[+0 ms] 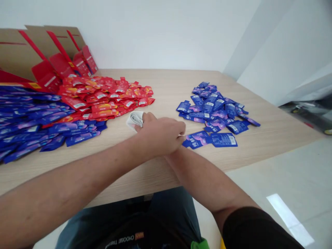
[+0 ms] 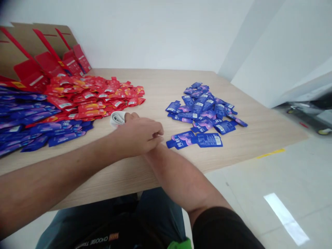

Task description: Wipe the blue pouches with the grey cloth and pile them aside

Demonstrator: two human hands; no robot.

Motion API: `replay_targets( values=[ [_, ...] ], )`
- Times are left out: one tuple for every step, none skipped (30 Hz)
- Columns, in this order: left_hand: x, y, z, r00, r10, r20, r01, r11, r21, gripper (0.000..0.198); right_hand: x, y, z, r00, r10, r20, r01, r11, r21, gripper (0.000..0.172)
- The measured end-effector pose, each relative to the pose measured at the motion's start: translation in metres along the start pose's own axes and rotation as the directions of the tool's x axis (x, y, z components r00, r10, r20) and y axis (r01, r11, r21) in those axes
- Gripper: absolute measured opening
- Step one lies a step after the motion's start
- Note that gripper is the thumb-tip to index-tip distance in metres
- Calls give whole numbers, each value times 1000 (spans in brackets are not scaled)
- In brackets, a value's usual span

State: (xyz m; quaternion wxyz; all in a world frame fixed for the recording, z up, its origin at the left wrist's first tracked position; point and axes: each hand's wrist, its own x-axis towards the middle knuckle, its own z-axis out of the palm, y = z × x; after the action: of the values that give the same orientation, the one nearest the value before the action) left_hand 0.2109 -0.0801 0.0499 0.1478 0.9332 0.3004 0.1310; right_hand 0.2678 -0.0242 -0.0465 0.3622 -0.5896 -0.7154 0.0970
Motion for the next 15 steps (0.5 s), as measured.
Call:
replay_targets(
  values=[
    [17, 9, 9, 999, -8, 44, 7, 1000, 21, 17, 0, -4, -2, 998, 55, 42, -54, 998, -15, 23],
    [33, 15, 19, 993, -21, 114, 15, 999, 48, 23, 0, -7, -5, 990, 106, 95, -104, 994, -31, 31],
    [47, 21, 28, 984, -25, 178, 10, 996, 83, 30, 1, -11, -9, 980, 140, 144, -135, 990, -43, 38],
    [58, 24, 37, 972, -36, 231, 10, 993, 116, 40, 1, -14, -13, 970, 158, 184, -151, 987, -50, 42],
    [67, 27, 45, 958, -58, 282, 17, 989, 146, 51, 2, -17, -16, 963, 166, 213, -158, 986, -52, 44],
    [75, 28, 52, 944, -77, 321, 21, 984, 176, 60, 2, -19, -19, 959, 169, 227, -161, 986, -51, 45],
    [80, 29, 59, 933, -95, 347, 25, 979, 202, 69, 2, -20, -21, 960, 165, 225, -158, 986, -47, 44],
    [84, 30, 64, 924, -109, 366, 27, 975, 223, 75, 2, -20, -23, 962, 160, 221, -154, 987, -45, 43],
    [86, 30, 68, 918, -115, 379, 23, 971, 238, 80, 2, -20, -23, 963, 154, 220, -148, 988, -43, 42],
    [88, 30, 71, 914, -116, 388, 18, 969, 248, 83, 2, -20, -23, 964, 146, 222, -141, 989, -40, 42],
    [90, 29, 73, 911, -115, 395, 15, 969, 247, 84, 2, -19, -23, 964, 138, 227, -134, 990, -35, 42],
    [90, 28, 73, 907, -114, 406, 16, 971, 237, 85, 2, -19, -22, 963, 132, 233, -129, 991, -28, 43],
    [91, 26, 74, 901, -117, 418, 24, 975, 222, 85, 2, -19, -22, 962, 128, 241, -127, 992, -19, 43],
    [91, 23, 74, 897, -122, 424, 36, 978, 206, 83, 2, -20, -22, 961, 126, 246, -127, 992, -11, 44],
    [91, 20, 73, 898, -127, 421, 51, 981, 188, 81, 3, -20, -22, 959, 125, 253, -128, 992, -7, 44]
  ],
)
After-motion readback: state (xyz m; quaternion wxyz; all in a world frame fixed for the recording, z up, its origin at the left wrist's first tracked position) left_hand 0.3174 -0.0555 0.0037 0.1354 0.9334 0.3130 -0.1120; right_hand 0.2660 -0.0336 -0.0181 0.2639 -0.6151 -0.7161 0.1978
